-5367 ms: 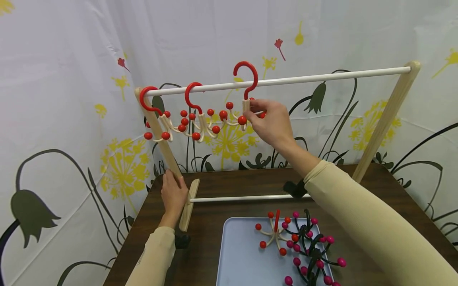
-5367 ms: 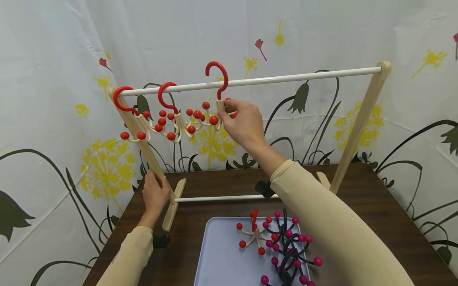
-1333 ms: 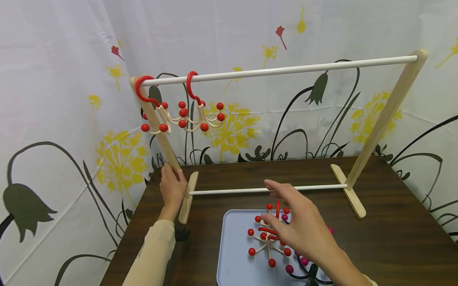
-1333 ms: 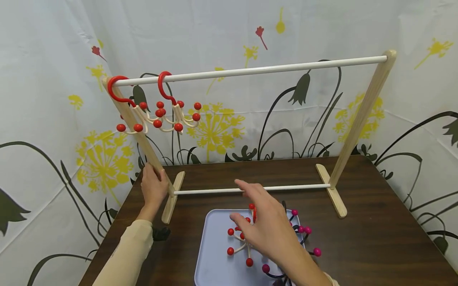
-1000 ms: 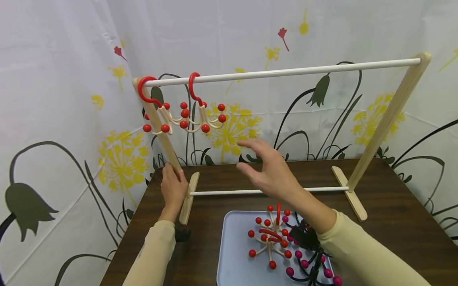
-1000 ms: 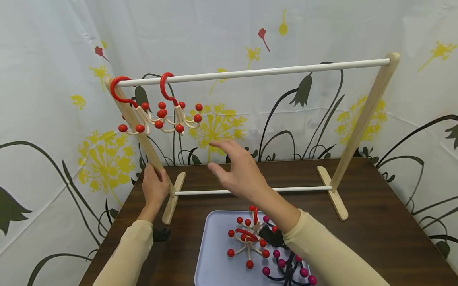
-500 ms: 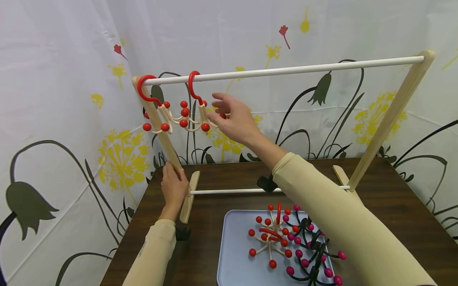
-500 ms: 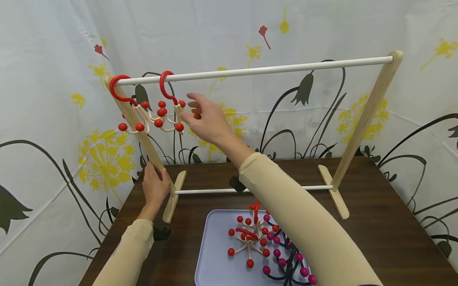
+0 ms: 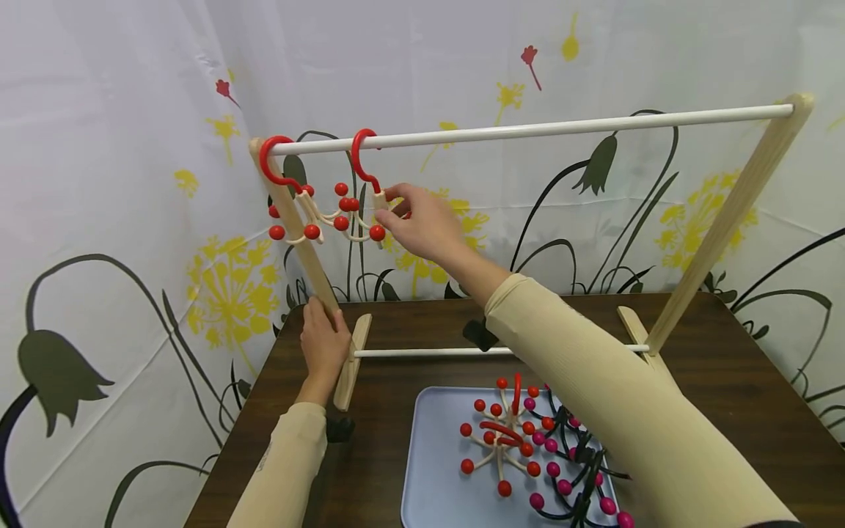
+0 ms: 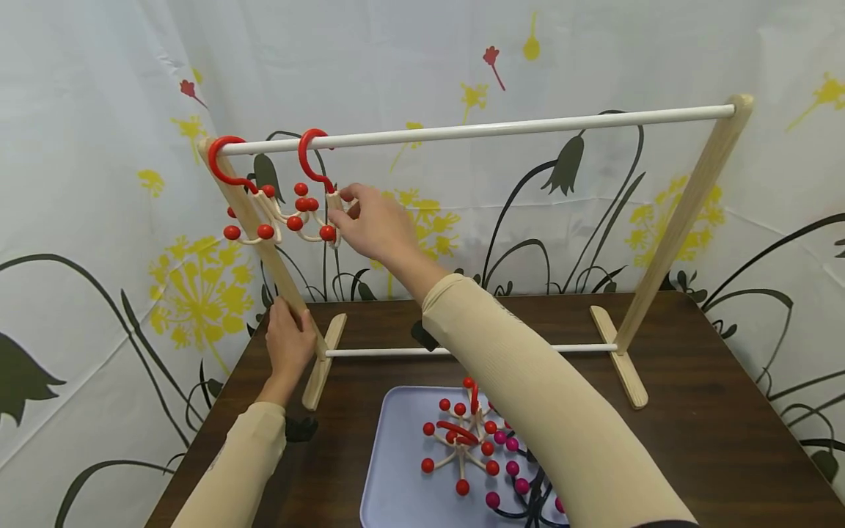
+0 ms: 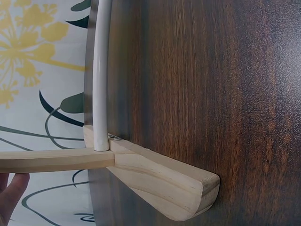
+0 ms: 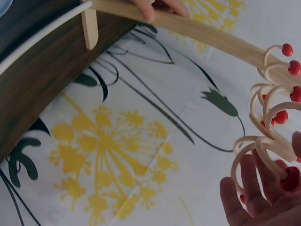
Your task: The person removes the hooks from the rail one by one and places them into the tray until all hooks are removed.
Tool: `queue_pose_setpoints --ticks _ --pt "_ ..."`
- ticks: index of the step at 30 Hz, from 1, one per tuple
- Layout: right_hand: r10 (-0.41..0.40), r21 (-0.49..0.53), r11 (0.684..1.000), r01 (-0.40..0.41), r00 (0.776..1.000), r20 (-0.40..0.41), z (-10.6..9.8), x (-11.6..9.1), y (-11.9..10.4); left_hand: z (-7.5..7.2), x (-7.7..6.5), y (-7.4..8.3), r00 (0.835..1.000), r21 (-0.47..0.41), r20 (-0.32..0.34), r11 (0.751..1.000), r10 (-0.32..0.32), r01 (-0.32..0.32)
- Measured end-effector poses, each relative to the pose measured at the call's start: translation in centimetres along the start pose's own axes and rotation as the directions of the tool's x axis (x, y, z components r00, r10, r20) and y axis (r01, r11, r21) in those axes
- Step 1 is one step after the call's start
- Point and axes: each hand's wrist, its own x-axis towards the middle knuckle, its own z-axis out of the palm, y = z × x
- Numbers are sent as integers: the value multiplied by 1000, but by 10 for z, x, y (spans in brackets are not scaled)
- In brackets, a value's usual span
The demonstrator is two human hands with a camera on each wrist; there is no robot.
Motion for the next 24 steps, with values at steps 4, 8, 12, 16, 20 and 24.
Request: queue_pose_setpoints --ticks 4,8,12,16,20,24 --pt "30 -92 995 -31 1000 -8 -9 1 3 0 1 1 1000 3 -11 1000 -3 3" --pt "39 -122 992 -44 998 -42 -17 0 9 -1 2 3 1000 -3 -7 1000 -2 2" --pt "44 -118 992 -49 998 -49 -22 0 15 -2 0 3 1000 -7 -6 1000 -3 3" --pt "64 -90 994 -70 996 -64 -30 -1 17 -1 -1 2 1000 -2 -8 1000 -8 8" --pt "53 -27 998 -56 993 -103 -42 -5 15 -1 0 1 1000 1 -4 1000 0 0" --pt "28 42 999 -22 989 -145 -57 -14 13 0 0 1 1000 4 -6 1000 3 -3"
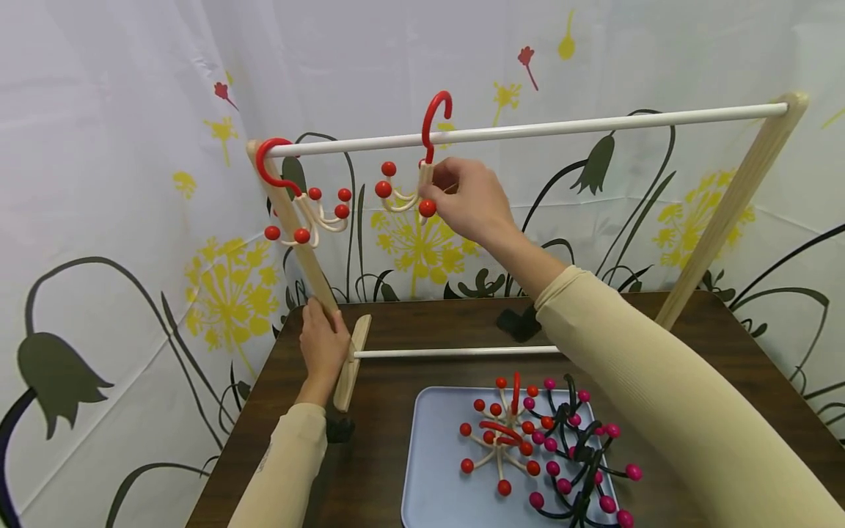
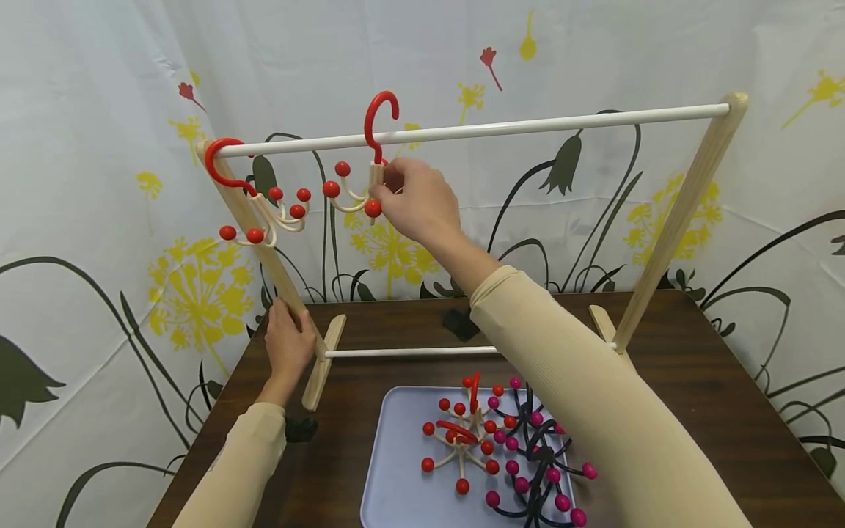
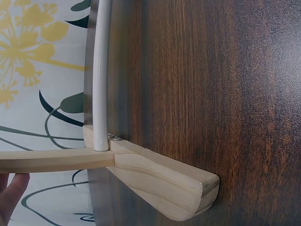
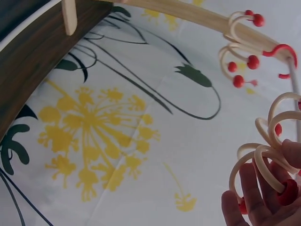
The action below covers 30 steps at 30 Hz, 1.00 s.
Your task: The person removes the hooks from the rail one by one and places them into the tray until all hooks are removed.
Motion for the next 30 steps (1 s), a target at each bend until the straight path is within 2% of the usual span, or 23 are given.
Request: queue_pose_setpoints --ticks 6,9,14,19,24,28,30 --pt "10 36 999 -9 1000 -19 -23 -26 5 3 -1 2 1000 -2 7 1000 0 0" --pt "17 44 999 -17 1000 6 -32 -48 10 4 -1 1 1000 1 9 1000 -1 1" --pt "-19 52 999 16 998 54 -37 -92 24 4 1 1 1000 4 0 1000 -4 4" --pt "-13 61 998 8 997 82 -30 -145 36 3 2 1 1000 -5 2 1000 -3 3" --pt "59 129 989 -76 990 126 -14 -199 42 3 0 0 1000 -8 11 1000 -11 11" --pt "119 153 976 -156 966 228 2 -238 49 4 -2 -2 1000 -8 2 1000 -18 18" --pt "136 147 971 -186 945 298 11 -253 57 4 -2 -3 1000 -8 -1 1000 -19 19"
